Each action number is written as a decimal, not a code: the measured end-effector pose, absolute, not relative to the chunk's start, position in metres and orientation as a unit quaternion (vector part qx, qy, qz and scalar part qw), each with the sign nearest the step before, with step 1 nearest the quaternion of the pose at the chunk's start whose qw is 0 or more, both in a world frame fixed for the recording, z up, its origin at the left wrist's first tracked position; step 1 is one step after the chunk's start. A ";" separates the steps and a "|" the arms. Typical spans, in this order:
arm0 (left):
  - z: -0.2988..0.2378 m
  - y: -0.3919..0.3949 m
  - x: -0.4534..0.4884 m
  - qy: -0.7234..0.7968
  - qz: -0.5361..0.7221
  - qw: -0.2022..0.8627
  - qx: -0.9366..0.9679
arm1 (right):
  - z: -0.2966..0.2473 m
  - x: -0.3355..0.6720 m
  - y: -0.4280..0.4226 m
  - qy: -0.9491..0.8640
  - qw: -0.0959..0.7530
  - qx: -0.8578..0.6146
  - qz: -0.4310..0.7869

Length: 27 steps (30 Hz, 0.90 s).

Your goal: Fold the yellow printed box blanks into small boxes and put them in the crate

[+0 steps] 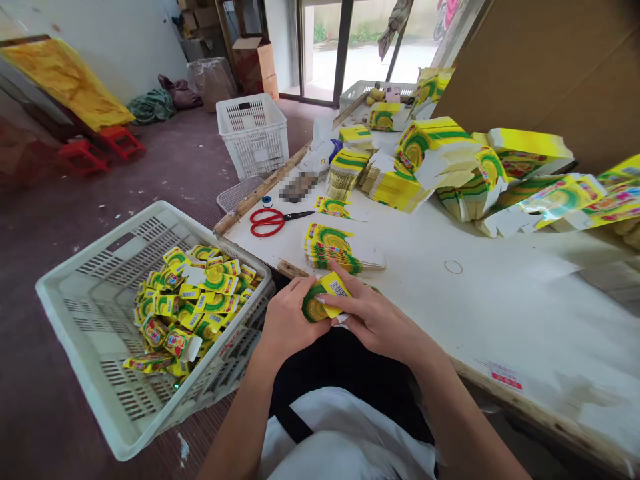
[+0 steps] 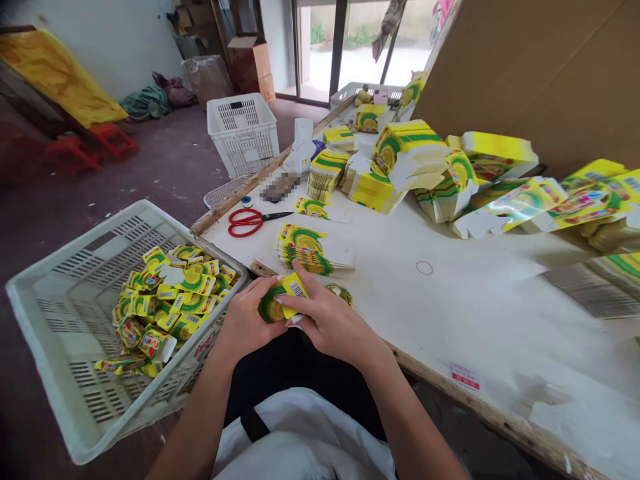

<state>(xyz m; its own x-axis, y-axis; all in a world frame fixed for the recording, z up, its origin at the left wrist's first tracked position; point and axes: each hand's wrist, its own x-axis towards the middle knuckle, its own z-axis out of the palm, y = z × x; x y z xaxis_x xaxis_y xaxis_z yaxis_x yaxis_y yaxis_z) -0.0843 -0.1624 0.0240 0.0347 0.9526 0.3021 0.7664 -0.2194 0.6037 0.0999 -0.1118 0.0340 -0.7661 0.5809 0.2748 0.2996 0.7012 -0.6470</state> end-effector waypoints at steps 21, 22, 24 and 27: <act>0.027 -0.161 -0.077 0.606 0.342 0.139 0.705 | 0.022 0.094 -0.115 -0.798 0.365 -0.308 0.368; 0.027 -0.161 -0.077 0.604 0.347 0.141 0.704 | 0.021 0.095 -0.116 -0.791 0.371 -0.301 0.382; 0.027 -0.161 -0.075 0.601 0.360 0.142 0.699 | 0.019 0.094 -0.117 -0.777 0.377 -0.289 0.414; 0.026 -0.162 -0.072 0.611 0.378 0.129 0.683 | 0.015 0.091 -0.119 -0.769 0.366 -0.305 0.427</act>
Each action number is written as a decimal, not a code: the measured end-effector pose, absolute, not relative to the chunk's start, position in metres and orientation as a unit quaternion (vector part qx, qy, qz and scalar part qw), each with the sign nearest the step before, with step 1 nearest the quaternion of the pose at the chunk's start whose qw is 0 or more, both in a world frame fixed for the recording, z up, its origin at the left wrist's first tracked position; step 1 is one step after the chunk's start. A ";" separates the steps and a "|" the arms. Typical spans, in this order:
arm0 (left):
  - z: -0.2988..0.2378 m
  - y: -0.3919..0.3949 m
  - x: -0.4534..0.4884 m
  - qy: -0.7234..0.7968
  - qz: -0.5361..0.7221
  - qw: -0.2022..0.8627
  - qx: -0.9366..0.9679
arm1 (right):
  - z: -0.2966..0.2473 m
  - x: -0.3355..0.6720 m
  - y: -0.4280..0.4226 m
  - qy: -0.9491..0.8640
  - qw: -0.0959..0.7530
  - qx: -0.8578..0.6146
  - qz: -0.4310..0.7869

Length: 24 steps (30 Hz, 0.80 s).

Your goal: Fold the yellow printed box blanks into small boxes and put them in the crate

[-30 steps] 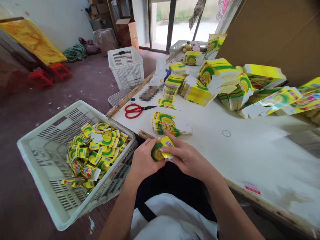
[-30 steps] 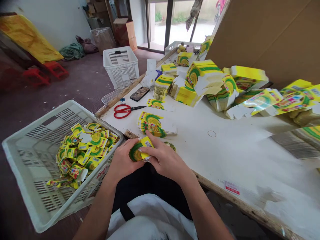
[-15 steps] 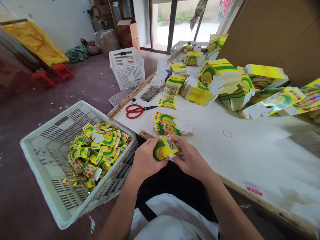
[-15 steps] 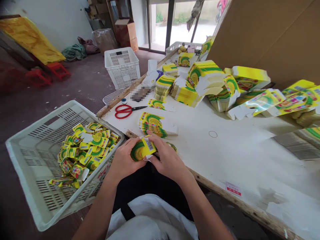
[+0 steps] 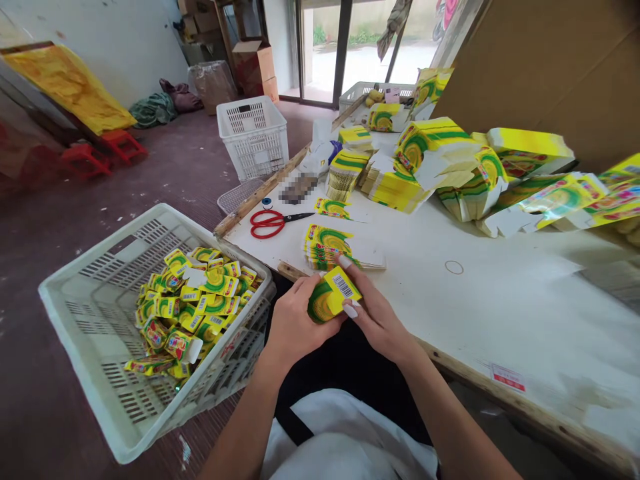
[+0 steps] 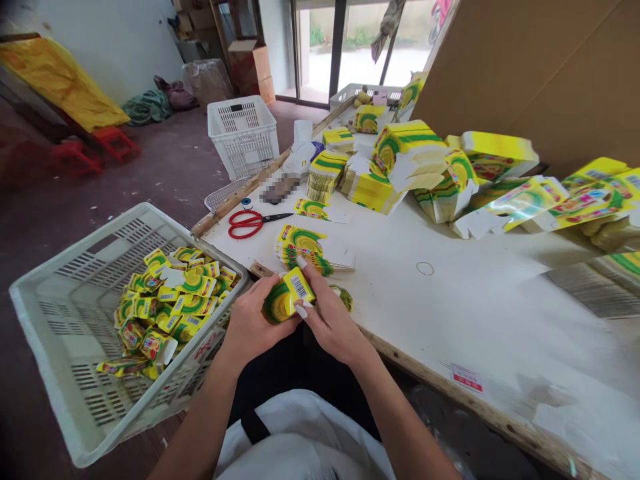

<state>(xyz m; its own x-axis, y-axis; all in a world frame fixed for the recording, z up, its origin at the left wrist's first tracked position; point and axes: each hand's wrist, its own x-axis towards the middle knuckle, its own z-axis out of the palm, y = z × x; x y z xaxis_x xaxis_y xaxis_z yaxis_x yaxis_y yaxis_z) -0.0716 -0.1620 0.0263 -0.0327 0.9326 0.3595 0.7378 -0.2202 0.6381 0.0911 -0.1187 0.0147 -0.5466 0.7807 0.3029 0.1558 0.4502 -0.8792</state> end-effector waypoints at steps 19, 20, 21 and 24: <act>0.004 -0.168 -0.095 0.687 0.382 0.047 0.617 | 0.008 0.056 -0.102 -0.780 0.342 -0.354 0.387; 0.004 -0.168 -0.106 0.698 0.385 0.033 0.603 | 0.008 0.060 -0.094 -0.780 0.341 -0.360 0.382; 0.005 -0.169 -0.119 0.717 0.391 0.009 0.577 | 0.009 0.064 -0.085 -0.779 0.339 -0.380 0.365; 0.006 -0.173 -0.159 0.796 0.400 -0.113 0.440 | 0.009 0.075 -0.051 -0.761 0.313 -0.510 0.252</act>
